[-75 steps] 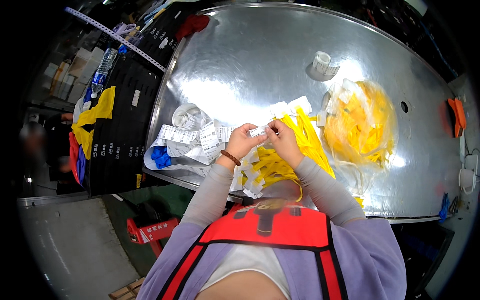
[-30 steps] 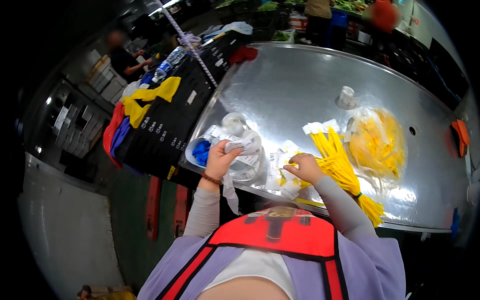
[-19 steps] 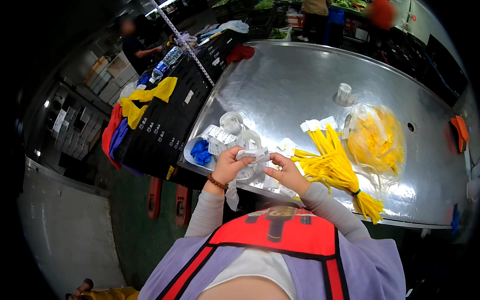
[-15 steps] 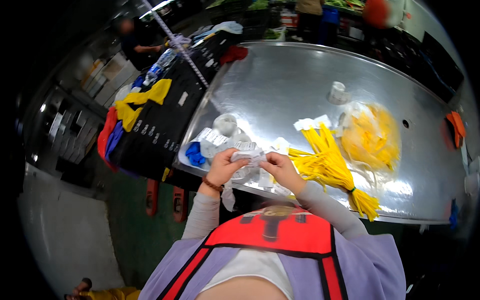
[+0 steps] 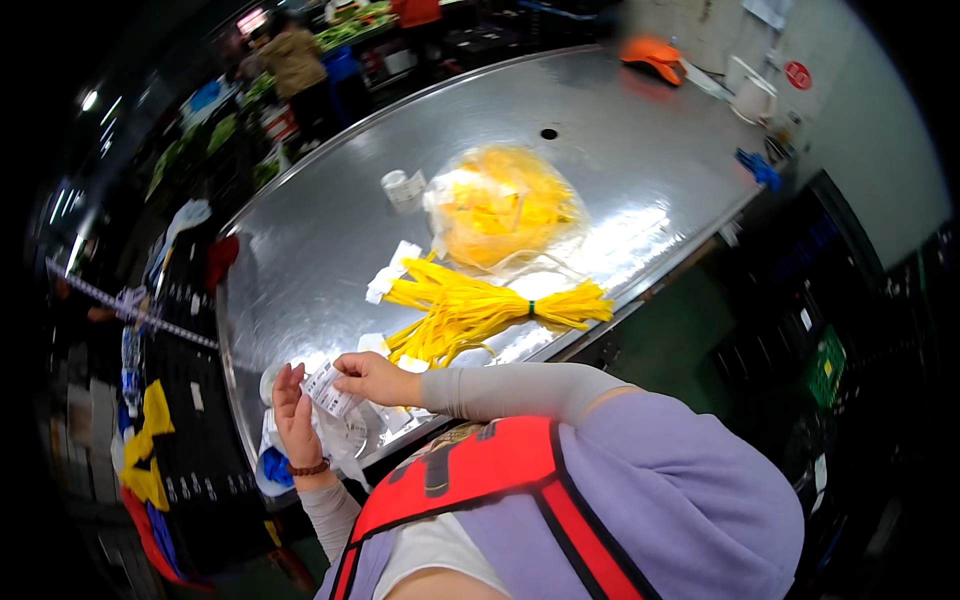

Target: The person repeatedly picks up small white labels from a roll and attaches them to bundles of yellow rubber bands on a stainless steel table. The person handles the labels and bundles one at a time, placing the labeled bundles back on the table.

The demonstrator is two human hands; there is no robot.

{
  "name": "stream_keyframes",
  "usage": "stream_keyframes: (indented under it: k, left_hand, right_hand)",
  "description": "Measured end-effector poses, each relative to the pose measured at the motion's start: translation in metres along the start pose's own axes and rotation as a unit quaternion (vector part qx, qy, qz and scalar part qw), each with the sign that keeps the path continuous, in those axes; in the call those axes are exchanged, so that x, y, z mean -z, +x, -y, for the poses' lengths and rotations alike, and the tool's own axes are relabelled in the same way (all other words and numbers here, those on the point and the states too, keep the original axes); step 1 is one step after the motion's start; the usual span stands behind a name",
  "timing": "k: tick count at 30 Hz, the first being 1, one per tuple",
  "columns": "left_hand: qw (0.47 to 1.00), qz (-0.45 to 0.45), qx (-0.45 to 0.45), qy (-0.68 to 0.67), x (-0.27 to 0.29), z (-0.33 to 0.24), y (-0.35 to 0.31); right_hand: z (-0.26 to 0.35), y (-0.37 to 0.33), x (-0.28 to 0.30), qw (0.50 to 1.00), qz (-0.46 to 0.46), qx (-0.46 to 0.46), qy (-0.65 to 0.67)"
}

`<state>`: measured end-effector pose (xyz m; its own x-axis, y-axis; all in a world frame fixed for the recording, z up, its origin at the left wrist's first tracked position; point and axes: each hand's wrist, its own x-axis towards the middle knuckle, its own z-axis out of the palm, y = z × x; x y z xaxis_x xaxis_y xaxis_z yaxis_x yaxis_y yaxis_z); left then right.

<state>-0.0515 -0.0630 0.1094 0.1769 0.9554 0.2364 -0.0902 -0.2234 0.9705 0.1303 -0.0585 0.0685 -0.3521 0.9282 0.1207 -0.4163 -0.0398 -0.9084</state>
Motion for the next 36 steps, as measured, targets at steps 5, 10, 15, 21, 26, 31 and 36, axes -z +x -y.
stream_keyframes:
  k: [5, 10, 15, 21, 26, 31, 36]
  left_hand:
    - [0.997, 0.064, 0.049, 0.001, -0.007, 0.02, 0.02]
    - [0.988, 0.051, 0.113, -0.096, -0.003, 0.034, 0.028]
    - [0.965, 0.032, 0.184, -0.186, 0.014, 0.032, 0.027]
    - [0.968, -0.039, 0.183, -0.168, 0.042, 0.028, 0.012]
    - [0.973, -0.071, 0.106, -0.19, 0.05, 0.026, 0.0]
    - [0.975, -0.195, 0.059, 0.089, 0.078, 0.03, -0.006]
    - [0.971, -0.173, -0.112, 0.122, 0.117, -0.011, -0.003]
  right_hand:
    - [0.004, -0.019, 0.003, 0.983, -0.096, 0.041, -0.152]
    - [-0.004, -0.015, -0.001, 0.974, -0.124, 0.07, -0.177]
    - [-0.012, -0.001, -0.021, 0.95, -0.159, 0.126, -0.239]
    - [-0.008, 0.011, -0.037, 0.948, -0.093, 0.094, -0.288]
    - [-0.008, 0.021, -0.044, 0.955, -0.044, 0.079, -0.283]
    - [0.02, 0.077, 0.02, 0.919, -0.07, 0.143, -0.362]
    - [0.209, 0.136, 0.264, 0.682, -0.4, -0.109, -0.603]
